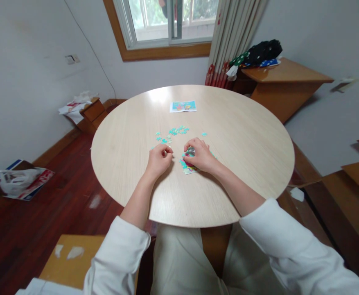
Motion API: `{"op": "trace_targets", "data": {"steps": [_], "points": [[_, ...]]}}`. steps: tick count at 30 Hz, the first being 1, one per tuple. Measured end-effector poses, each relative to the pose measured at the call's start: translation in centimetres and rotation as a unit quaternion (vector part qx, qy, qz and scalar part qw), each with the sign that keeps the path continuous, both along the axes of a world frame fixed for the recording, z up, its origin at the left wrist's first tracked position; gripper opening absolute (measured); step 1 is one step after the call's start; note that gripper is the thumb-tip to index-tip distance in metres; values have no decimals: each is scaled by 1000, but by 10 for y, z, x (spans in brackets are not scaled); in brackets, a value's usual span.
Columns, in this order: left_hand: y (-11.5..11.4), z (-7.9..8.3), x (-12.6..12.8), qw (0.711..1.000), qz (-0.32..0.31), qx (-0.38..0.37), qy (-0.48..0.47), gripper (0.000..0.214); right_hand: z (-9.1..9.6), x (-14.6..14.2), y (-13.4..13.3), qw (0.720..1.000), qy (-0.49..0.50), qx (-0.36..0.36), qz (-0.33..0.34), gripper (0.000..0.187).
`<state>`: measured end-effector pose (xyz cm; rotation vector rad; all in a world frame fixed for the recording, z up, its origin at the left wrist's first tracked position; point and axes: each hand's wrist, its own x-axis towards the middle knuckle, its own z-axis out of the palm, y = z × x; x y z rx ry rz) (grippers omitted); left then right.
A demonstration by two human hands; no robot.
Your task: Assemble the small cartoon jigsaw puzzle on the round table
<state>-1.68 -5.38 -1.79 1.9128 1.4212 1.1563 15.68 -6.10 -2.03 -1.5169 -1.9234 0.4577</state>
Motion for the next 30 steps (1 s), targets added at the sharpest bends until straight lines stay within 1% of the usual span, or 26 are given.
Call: {"op": "trace_targets", "data": {"steps": [2,5,7,9,13,16,20,25,30], "points": [[1,1,0,1000,26,0,-8,11,1,0,0,1000,7,6,-1,15],[1,3,-1,998,69,2,-17,12,2,-1,-1,1000,-6,-17,8,17],[1,3,-2,997,80,3,-18,13,2,-1,-2,1000,-13,-21,9,17],[1,4,-2,996,83,4,-18,14,2,0,-1,1000,3,1,0,14],[2,4,-4,995,96,1,-23,14,5,4,3,996,55,50,-43,4],[2,3,-6,993,117,1,-22,13,9,11,6,992,82,71,-64,5],[4,2,-9,990,137,19,-36,12,14,18,7,983,125,105,-84,7],[6,0,-13,985,160,21,-63,17,18,25,8,973,163,116,-114,8],[11,-3,-19,980,184,9,-80,18,19,27,7,967,174,125,-138,10]]}}
